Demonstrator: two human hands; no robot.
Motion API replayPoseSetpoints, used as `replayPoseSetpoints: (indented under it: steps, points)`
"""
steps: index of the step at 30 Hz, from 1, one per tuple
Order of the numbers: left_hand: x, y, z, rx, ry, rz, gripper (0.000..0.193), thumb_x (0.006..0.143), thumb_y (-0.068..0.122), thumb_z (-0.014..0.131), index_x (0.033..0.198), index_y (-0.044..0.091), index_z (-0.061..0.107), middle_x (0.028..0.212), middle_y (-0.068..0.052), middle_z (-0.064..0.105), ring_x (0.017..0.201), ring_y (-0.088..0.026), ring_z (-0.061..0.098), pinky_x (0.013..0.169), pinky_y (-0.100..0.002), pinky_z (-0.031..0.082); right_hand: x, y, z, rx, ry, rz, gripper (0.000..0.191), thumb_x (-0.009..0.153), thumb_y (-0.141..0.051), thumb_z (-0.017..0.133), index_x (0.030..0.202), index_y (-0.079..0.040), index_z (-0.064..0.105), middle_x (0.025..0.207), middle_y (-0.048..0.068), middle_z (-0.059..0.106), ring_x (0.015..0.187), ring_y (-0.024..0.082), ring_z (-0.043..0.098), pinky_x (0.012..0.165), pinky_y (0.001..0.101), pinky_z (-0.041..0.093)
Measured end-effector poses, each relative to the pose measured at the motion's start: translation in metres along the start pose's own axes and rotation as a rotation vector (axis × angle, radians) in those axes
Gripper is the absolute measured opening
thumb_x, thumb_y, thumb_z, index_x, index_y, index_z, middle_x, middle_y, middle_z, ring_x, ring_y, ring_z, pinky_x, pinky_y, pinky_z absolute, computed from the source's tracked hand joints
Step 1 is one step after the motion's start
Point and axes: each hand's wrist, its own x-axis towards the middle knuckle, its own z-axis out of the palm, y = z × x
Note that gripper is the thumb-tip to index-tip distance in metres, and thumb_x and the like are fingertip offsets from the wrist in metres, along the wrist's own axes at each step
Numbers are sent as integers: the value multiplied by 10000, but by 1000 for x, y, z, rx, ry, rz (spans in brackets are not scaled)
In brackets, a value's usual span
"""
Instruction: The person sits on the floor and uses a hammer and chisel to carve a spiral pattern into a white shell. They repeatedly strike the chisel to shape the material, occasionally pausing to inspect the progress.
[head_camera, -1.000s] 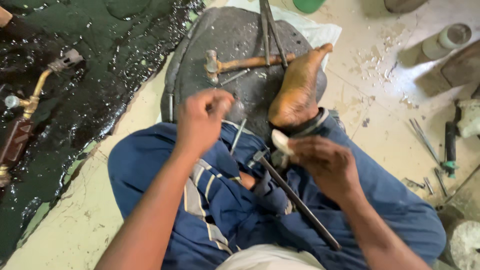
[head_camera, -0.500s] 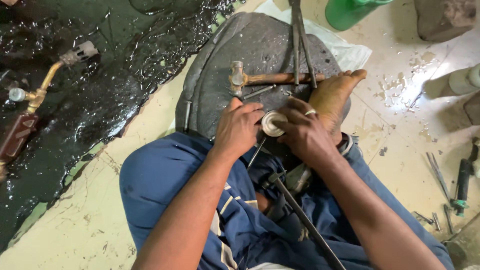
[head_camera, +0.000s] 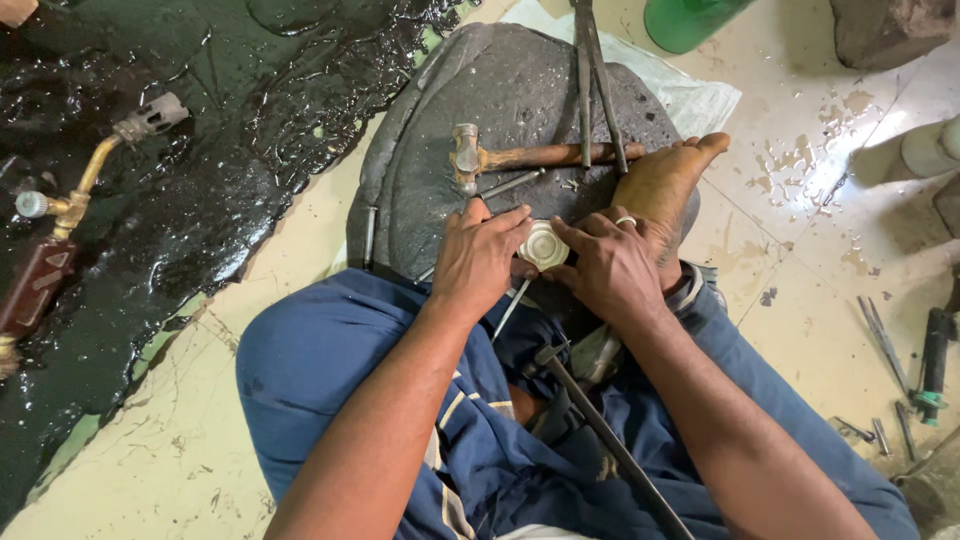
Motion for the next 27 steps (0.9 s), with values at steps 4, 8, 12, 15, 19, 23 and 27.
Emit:
replayPoseSetpoints:
  steps: [4, 8, 12, 15, 19, 23, 27]
  points:
    - [-1, 1, 4, 43, 2, 18, 243, 967, 189, 606, 1086, 152, 815, 1276, 47, 725, 965, -267, 566, 800, -431, 452, 5, 2, 4, -2, -50, 27, 616, 696, -340, 871, 1279, -193, 739, 987, 58, 685, 1028, 305, 589, 936, 510, 411]
    - [0, 5, 0, 38, -78, -69, 266, 1018, 269, 592, 1115, 144, 805, 1256, 66, 717, 992, -255, 562, 866, -432, 455, 12, 4, 9, 24, -15, -18, 572, 654, -247, 877, 1211, -178, 769, 981, 53, 691, 1054, 326, 585, 921, 479, 447]
    - [0, 4, -3, 44, 29, 22, 382, 843, 336, 619, 1110, 142, 811, 1338, 36, 672, 994, -263, 546, 824, -430, 442, 14, 7, 12, 86, 50, -64, 564, 576, -208, 881, 1126, -139, 780, 1010, 71, 692, 1056, 338, 583, 905, 481, 459]
    - [-2, 0, 1, 66, -6, 31, 317, 884, 268, 607, 1098, 158, 813, 1367, 55, 669, 992, -268, 545, 814, -429, 439, 12, 6, 16, 95, 63, -19, 534, 582, -184, 877, 1107, -135, 794, 1044, 91, 687, 1072, 360, 577, 899, 475, 468]
    - [0, 0, 8, 47, -41, -45, 230, 984, 216, 587, 1026, 193, 812, 1349, 92, 693, 1034, -251, 564, 835, -428, 444, 13, 3, 21, 55, 96, -41, 500, 575, -171, 874, 1066, -112, 799, 1092, 89, 700, 1102, 370, 577, 888, 477, 473]
    - [8, 1, 8, 38, -28, -42, 202, 926, 219, 646, 1034, 192, 814, 1317, 91, 707, 1007, -271, 566, 815, -439, 447, 21, -2, 14, 16, 52, -7, 482, 586, -162, 873, 1059, -111, 799, 1098, 100, 703, 1099, 376, 576, 901, 481, 480]
    - [11, -1, 1, 3, -88, -34, 372, 717, 312, 827, 1050, 150, 794, 1346, 74, 683, 1011, -261, 571, 839, -451, 454, 21, -8, -8, 61, 113, -65, 669, 536, -223, 895, 1162, -41, 744, 1205, 182, 661, 1175, 415, 547, 995, 496, 445]
